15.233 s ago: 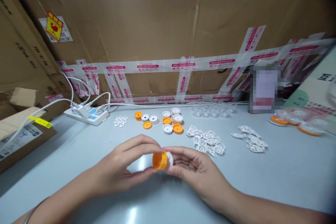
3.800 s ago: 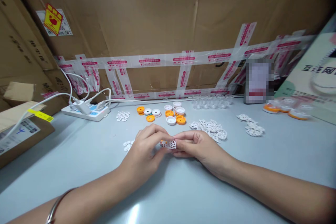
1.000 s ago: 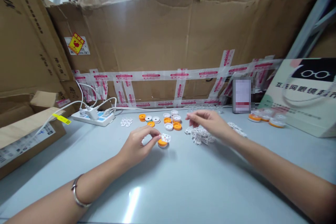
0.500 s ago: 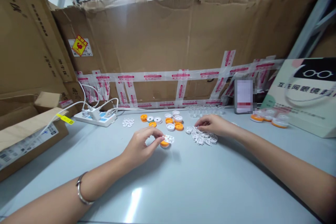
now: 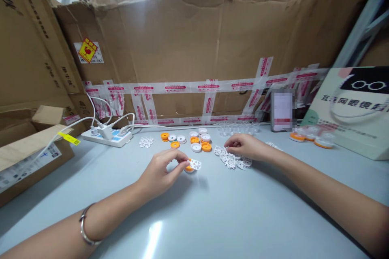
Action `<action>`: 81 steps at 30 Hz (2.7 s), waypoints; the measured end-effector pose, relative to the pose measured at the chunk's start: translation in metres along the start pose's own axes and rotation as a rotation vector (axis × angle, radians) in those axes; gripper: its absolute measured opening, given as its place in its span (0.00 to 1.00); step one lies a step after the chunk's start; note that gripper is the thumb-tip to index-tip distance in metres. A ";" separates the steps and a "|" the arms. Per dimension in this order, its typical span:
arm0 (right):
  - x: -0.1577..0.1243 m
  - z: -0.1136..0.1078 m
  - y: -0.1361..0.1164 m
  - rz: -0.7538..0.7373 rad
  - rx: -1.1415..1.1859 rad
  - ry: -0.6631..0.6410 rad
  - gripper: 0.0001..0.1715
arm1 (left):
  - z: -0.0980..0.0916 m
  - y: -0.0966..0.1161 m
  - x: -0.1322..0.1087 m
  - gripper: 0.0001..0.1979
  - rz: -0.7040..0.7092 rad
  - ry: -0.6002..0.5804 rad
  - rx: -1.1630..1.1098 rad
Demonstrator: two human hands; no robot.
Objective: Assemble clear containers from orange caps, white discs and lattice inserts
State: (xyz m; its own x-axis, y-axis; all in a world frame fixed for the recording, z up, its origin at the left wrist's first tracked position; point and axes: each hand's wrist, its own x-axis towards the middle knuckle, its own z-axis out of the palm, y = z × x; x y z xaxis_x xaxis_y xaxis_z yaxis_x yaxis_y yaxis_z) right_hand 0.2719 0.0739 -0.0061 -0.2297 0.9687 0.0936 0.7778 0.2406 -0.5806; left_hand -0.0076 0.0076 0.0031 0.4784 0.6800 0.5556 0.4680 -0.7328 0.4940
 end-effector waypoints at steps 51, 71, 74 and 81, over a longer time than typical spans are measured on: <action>-0.063 0.042 -0.086 -0.288 0.503 0.114 0.09 | 0.003 0.006 -0.001 0.02 0.304 0.088 0.188; -0.066 0.041 -0.092 -0.176 0.733 -0.016 0.11 | 0.005 0.008 -0.002 0.04 0.373 0.177 0.160; -0.066 0.042 -0.090 -0.153 0.779 -0.038 0.11 | 0.005 0.009 -0.002 0.04 0.375 0.156 0.169; -0.067 0.047 -0.084 -0.045 0.919 -0.090 0.17 | 0.004 0.013 -0.003 0.04 0.368 0.110 0.202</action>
State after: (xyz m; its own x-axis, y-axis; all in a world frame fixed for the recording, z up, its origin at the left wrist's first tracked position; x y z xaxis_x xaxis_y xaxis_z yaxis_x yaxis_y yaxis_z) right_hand 0.1946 -0.0141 -0.0011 -0.3229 0.9421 0.0908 0.0059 0.0980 -0.9952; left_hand 0.0008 -0.0039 0.0054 0.5633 0.3596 0.7439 0.4221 -0.8992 0.1151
